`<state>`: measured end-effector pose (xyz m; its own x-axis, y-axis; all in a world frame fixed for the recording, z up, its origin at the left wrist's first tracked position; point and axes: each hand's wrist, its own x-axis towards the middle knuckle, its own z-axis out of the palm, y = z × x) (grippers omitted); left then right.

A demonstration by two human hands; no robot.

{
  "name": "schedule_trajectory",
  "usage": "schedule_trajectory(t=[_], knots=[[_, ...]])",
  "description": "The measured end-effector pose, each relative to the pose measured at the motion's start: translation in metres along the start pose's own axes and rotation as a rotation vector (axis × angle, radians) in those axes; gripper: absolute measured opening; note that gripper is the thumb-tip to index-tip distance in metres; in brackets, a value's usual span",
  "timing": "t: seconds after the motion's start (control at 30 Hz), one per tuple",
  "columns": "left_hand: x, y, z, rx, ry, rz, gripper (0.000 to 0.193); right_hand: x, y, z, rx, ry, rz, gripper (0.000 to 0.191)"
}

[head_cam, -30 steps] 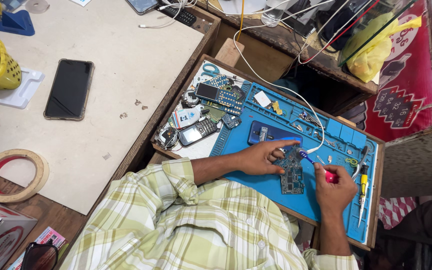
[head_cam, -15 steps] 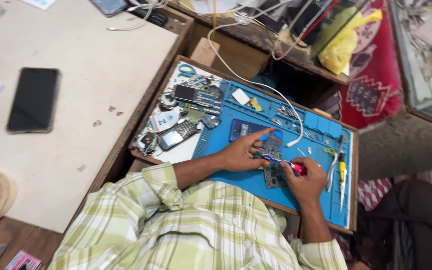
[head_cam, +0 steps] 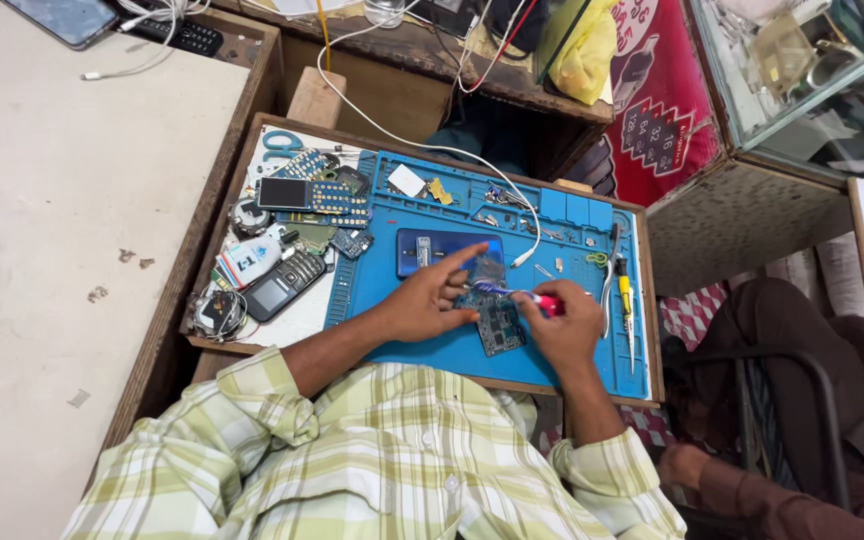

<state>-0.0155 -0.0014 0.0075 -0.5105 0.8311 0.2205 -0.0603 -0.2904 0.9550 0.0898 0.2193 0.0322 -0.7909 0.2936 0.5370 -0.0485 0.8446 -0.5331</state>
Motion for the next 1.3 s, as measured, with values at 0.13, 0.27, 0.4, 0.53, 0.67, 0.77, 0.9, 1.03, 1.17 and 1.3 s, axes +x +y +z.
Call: schedule_trajectory(t=[0.13,0.27,0.4,0.53,0.67,0.77,0.9,1.03,1.17,1.3], knots=[[-0.001,-0.007,-0.001,0.098,0.079,-0.016,0.100,-0.009,-0.001,0.003,-0.051,-0.036,-0.189,0.031],[-0.004,-0.015,0.002,0.067,0.065,-0.032,0.096,-0.010,0.010,-0.004,-0.086,0.010,-0.066,0.029],[-0.003,-0.009,0.002,0.121,0.033,-0.060,0.091,-0.004,0.009,-0.007,-0.004,0.014,0.086,0.030],[0.000,0.002,0.000,0.114,0.043,0.031,0.085,0.001,-0.004,-0.002,-0.019,-0.031,-0.102,0.030],[0.000,0.000,-0.001,0.135,0.081,0.021,0.082,-0.005,-0.006,0.000,-0.056,-0.085,-0.202,0.031],[-0.002,-0.002,-0.002,0.150,0.085,-0.001,0.081,-0.003,0.001,-0.001,-0.037,-0.017,-0.096,0.030],[0.000,-0.002,0.000,0.127,0.114,-0.019,0.080,0.003,0.008,-0.002,0.026,-0.003,0.072,0.029],[-0.002,-0.002,-0.002,0.085,0.087,0.023,0.071,-0.002,0.008,0.001,-0.012,-0.057,-0.013,0.029],[-0.002,-0.006,-0.003,0.088,0.057,0.022,0.070,-0.007,0.007,0.000,-0.037,-0.078,-0.107,0.031],[-0.003,-0.005,-0.001,0.108,0.044,0.042,0.074,-0.006,0.007,0.000,-0.014,-0.075,-0.087,0.032]])
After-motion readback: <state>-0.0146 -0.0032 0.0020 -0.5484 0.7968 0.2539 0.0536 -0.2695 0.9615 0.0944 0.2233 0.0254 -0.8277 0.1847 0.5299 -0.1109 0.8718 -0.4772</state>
